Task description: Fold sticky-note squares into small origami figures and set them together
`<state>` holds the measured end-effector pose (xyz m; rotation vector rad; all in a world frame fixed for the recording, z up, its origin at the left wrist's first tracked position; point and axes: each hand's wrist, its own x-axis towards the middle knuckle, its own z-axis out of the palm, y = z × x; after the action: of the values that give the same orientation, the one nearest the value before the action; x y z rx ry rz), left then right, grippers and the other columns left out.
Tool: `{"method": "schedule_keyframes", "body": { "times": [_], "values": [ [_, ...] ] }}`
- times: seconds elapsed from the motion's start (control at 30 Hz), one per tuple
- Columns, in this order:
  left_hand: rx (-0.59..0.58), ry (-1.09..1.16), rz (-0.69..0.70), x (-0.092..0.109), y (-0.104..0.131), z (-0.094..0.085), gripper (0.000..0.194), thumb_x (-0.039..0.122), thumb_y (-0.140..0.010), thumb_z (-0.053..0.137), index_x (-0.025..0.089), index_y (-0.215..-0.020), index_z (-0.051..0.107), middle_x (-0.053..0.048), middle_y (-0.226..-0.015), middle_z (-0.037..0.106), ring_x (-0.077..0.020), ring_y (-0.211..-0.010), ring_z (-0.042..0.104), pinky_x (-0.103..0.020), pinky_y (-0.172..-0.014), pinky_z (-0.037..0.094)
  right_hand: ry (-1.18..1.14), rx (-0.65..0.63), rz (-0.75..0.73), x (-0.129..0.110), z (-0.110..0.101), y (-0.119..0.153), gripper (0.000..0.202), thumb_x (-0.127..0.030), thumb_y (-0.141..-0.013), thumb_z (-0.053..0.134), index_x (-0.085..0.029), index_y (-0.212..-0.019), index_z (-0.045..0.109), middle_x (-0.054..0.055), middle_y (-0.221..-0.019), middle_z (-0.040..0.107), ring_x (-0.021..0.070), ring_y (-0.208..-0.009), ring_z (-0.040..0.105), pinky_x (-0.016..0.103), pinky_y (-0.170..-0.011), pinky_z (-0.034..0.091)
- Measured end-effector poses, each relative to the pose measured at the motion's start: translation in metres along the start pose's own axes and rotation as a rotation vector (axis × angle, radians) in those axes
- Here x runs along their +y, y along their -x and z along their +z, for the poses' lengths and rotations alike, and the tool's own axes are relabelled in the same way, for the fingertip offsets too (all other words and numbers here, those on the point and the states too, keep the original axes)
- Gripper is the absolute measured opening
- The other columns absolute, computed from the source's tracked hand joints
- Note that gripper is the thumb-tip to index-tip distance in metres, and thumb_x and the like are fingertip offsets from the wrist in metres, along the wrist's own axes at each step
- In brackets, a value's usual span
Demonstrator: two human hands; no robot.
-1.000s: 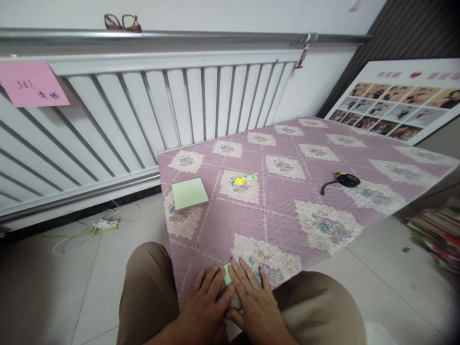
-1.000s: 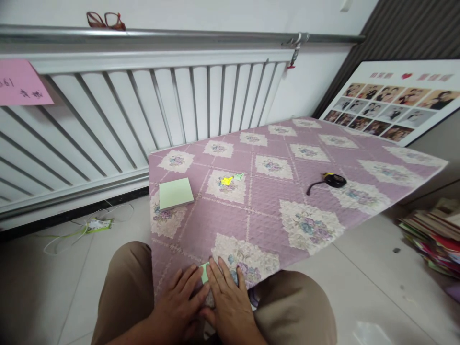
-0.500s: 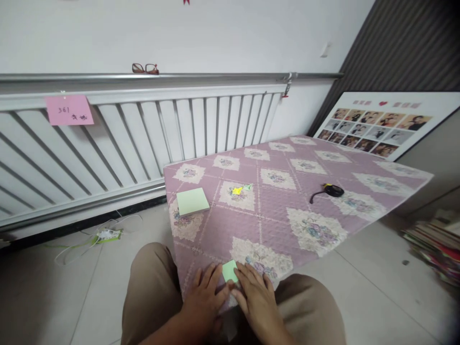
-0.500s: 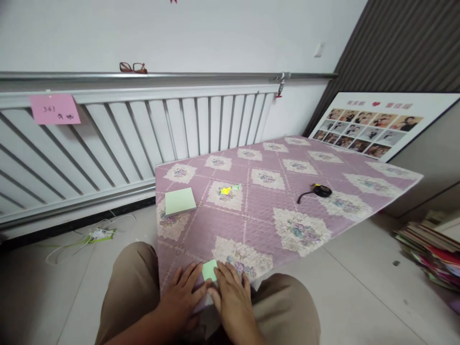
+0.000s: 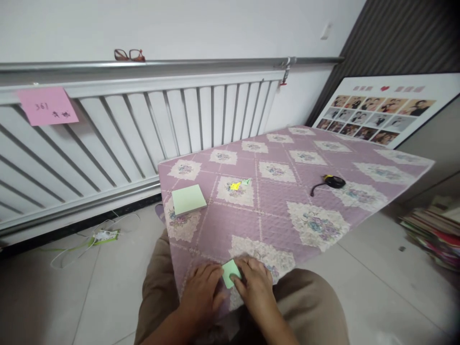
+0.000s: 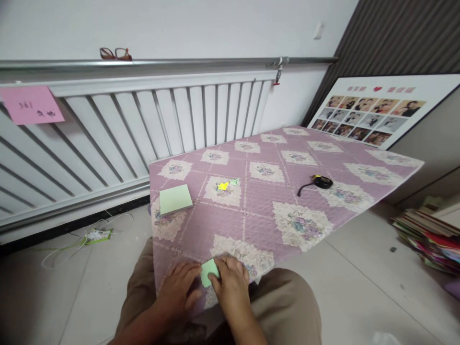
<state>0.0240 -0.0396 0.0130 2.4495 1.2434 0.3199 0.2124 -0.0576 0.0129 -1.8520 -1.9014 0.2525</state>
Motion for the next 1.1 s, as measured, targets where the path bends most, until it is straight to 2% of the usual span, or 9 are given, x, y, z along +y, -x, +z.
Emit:
{"method": "schedule_keyframes", "body": {
  "times": [0.1, 0.23, 0.57, 0.7, 0.8, 1.1],
  "values": [
    [0.049, 0.059, -0.08, 0.001, -0.021, -0.007, 0.021, 0.024, -0.088, 0.052, 0.024, -0.106, 0.062, -0.004, -0.106, 0.064, -0.0218, -0.1, 0.054, -0.04, -0.091, 0.039, -0.025, -0.021, 0.035, 0.002, 0.003, 0.0, 0.029, -0.025, -0.077, 0.063, -0.029, -0.105, 0.063, 0.005, -0.107, 0.064, 0.0259, -0.1, 0.055, 0.041, -0.086, 0.038],
    [0.04, 0.086, -0.088, 0.0, -0.039, -0.013, 0.011, 0.025, -0.085, 0.058, 0.025, -0.095, 0.064, 0.0, -0.096, 0.063, -0.0219, -0.095, 0.053, -0.039, -0.086, 0.037, -0.034, -0.045, 0.06, 0.004, 0.004, -0.002, 0.028, -0.026, -0.077, 0.062, -0.03, -0.105, 0.062, 0.003, -0.107, 0.063, 0.0258, -0.101, 0.055, 0.041, -0.087, 0.037],
    [-0.128, 0.072, -0.038, -0.006, -0.052, -0.024, 0.016, 0.029, -0.081, 0.062, 0.024, -0.096, 0.061, -0.002, -0.098, 0.061, -0.0222, -0.095, 0.052, -0.037, -0.084, 0.033, -0.04, -0.078, 0.035, 0.006, 0.0, -0.01, 0.003, -0.025, -0.079, 0.062, -0.026, -0.081, 0.06, 0.001, -0.091, 0.063, 0.0216, -0.088, 0.054, 0.035, -0.079, 0.033],
    [-0.214, 0.053, 0.021, -0.007, -0.062, -0.034, 0.013, 0.026, -0.079, 0.063, 0.021, -0.09, 0.058, 0.0, -0.093, 0.062, -0.0206, -0.091, 0.053, -0.035, -0.082, 0.032, -0.051, -0.096, 0.001, 0.008, -0.001, -0.012, 0.009, -0.023, -0.078, 0.064, -0.023, -0.074, 0.056, 0.0, -0.085, 0.061, 0.0204, -0.085, 0.053, 0.034, -0.078, 0.031],
    [-0.264, 0.031, 0.06, -0.008, -0.066, -0.039, 0.011, 0.028, -0.079, 0.064, 0.02, -0.084, 0.057, 0.001, -0.088, 0.062, -0.0192, -0.087, 0.053, -0.033, -0.08, 0.031, -0.069, -0.09, -0.028, 0.009, -0.002, -0.011, 0.01, -0.022, -0.078, 0.064, -0.023, -0.074, 0.056, 0.0, -0.089, 0.061, 0.0202, -0.087, 0.052, 0.034, -0.079, 0.03],
    [-0.271, 0.014, 0.157, -0.013, -0.068, -0.04, 0.011, 0.028, -0.084, 0.061, 0.02, -0.08, 0.056, 0.002, -0.088, 0.061, -0.018, -0.088, 0.052, -0.032, -0.078, 0.029, -0.059, -0.051, -0.111, 0.011, -0.001, -0.007, 0.008, -0.022, -0.08, 0.065, -0.024, -0.075, 0.059, 0.0, -0.09, 0.061, 0.0192, -0.089, 0.051, 0.035, -0.085, 0.03]
  ]
}}
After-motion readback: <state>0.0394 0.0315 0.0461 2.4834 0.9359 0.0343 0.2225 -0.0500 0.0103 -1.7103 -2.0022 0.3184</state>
